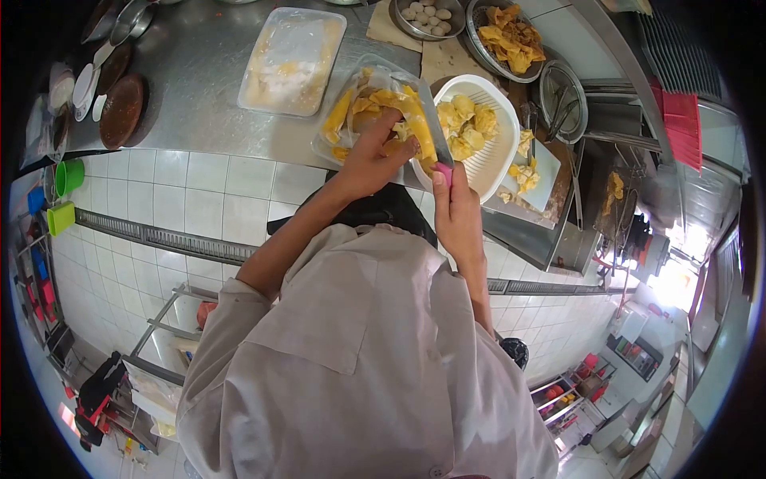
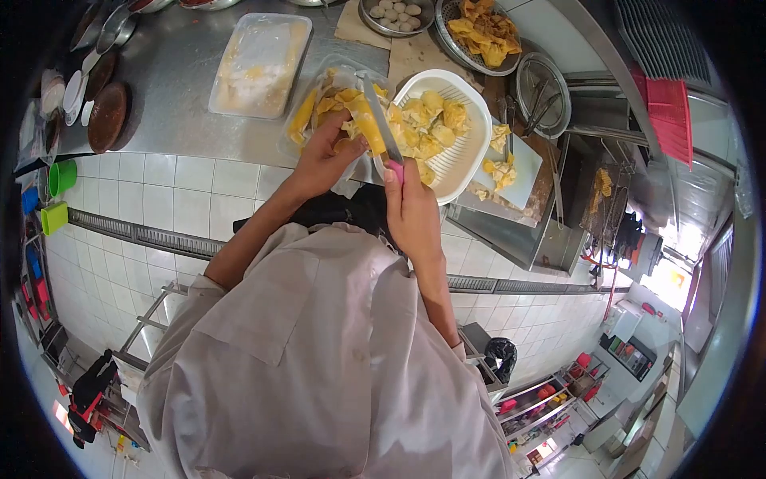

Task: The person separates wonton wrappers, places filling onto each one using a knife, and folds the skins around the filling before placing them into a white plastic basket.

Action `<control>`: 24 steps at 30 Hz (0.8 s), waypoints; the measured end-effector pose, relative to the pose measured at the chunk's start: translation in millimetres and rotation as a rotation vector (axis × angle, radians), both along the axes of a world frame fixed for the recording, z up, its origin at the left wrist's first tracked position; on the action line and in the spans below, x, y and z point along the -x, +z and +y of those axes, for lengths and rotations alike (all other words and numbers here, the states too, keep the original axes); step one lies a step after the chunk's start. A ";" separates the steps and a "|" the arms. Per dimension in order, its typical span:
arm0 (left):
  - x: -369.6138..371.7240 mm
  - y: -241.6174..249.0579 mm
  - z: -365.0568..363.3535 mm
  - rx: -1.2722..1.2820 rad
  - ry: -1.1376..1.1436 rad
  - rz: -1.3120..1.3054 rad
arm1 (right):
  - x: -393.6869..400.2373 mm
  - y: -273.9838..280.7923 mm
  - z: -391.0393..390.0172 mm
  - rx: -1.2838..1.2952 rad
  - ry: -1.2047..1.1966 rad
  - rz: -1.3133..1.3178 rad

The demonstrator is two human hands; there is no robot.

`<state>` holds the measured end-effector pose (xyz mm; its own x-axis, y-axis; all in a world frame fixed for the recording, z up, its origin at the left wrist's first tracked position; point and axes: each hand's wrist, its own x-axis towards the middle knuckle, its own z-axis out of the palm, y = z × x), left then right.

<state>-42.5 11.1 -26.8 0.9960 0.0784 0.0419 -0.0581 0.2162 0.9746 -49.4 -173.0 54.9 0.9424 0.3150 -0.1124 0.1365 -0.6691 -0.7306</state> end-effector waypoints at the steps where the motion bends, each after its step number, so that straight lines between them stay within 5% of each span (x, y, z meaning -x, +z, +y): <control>1: -0.9 -3.1 -0.5 -0.018 0.003 -0.010 | 0.5 -3.2 -0.5 0.020 -0.003 0.009; 11: 0.3 -3.6 -6.1 0.047 0.088 -0.020 | 2.2 -7.2 9.7 0.346 -0.004 -0.052; 17: 2.2 1.4 -10.1 -0.164 0.158 -0.056 | 5.6 -12.8 19.5 0.402 -0.037 0.048; 20: -0.2 -0.8 -10.4 -0.085 0.147 -0.021 | 0.9 -46.4 1.9 -0.082 0.084 0.214; 24: -1.3 -3.9 -13.7 -0.111 0.242 -0.006 | 1.6 -29.7 21.4 0.214 0.017 -0.046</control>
